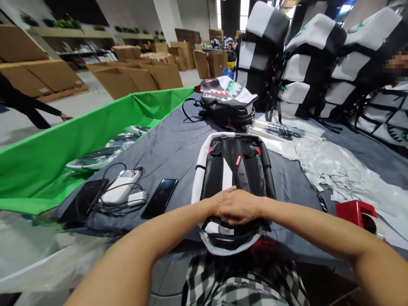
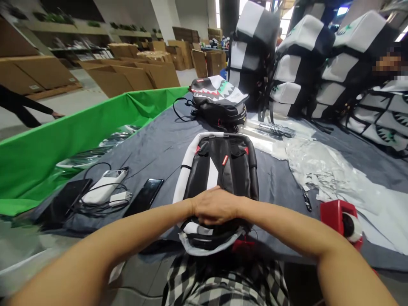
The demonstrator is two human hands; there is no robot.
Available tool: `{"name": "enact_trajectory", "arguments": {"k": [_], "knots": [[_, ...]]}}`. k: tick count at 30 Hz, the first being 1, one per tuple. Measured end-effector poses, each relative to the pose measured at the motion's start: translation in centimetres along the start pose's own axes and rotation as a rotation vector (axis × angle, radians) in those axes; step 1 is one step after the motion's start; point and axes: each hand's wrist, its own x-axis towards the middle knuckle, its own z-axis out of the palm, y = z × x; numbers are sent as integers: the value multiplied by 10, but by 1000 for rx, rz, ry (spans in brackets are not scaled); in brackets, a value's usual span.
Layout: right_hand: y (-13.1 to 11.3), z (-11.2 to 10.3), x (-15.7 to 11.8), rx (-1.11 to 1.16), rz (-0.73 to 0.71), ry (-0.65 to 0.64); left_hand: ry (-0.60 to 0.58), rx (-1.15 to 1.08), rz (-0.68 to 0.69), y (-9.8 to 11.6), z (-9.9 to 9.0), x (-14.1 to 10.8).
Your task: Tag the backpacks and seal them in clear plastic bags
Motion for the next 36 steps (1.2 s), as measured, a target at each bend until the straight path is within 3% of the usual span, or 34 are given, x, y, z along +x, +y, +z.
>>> {"name": "enact_trajectory", "arguments": {"k": [1, 3, 7, 11, 15, 18, 21, 23, 24, 26, 28, 31, 32, 34, 36], "knots": [[-6, -1, 3, 0, -126, -84, -15, 51, 49, 0, -2, -4], [-13, -1, 5, -25, -201, -185, -66, 211, 142, -8, -2, -13], [-5, 10, -1, -11, -165, -234, -39, 471, 179, -36, 5, -25], [14, 31, -2, 46, 3, -163, 58, 568, 199, -56, 6, -9], [26, 37, 9, 64, 290, 0, 86, 701, 231, -59, -1, 13], [17, 12, 1, 0, 469, 146, 65, 775, 226, -65, -7, 17], [-19, -20, -44, 27, 682, 409, 46, 811, 231, -75, -15, 16], [-55, -25, -85, 248, 895, 657, 23, 818, 232, -77, -21, 17], [-73, -20, -103, 382, 973, 703, 2, 814, 224, -75, -25, 19], [-105, 6, -124, 607, 1056, 628, -35, 797, 189, -63, -29, 23], [-126, 40, -127, 694, 1081, 565, -31, 787, 160, -37, -31, 25], [-140, 73, -115, 679, 1168, 654, 72, 774, 203, 18, -19, 6], [-144, 74, -113, 628, 1189, 686, 124, 744, 234, 37, -10, -9], [-154, 61, -120, 374, 1183, 684, 276, 397, 343, 68, 19, -50], [-169, 44, -132, -40, 1112, 598, 288, 54, 274, 83, 57, -96]]}}
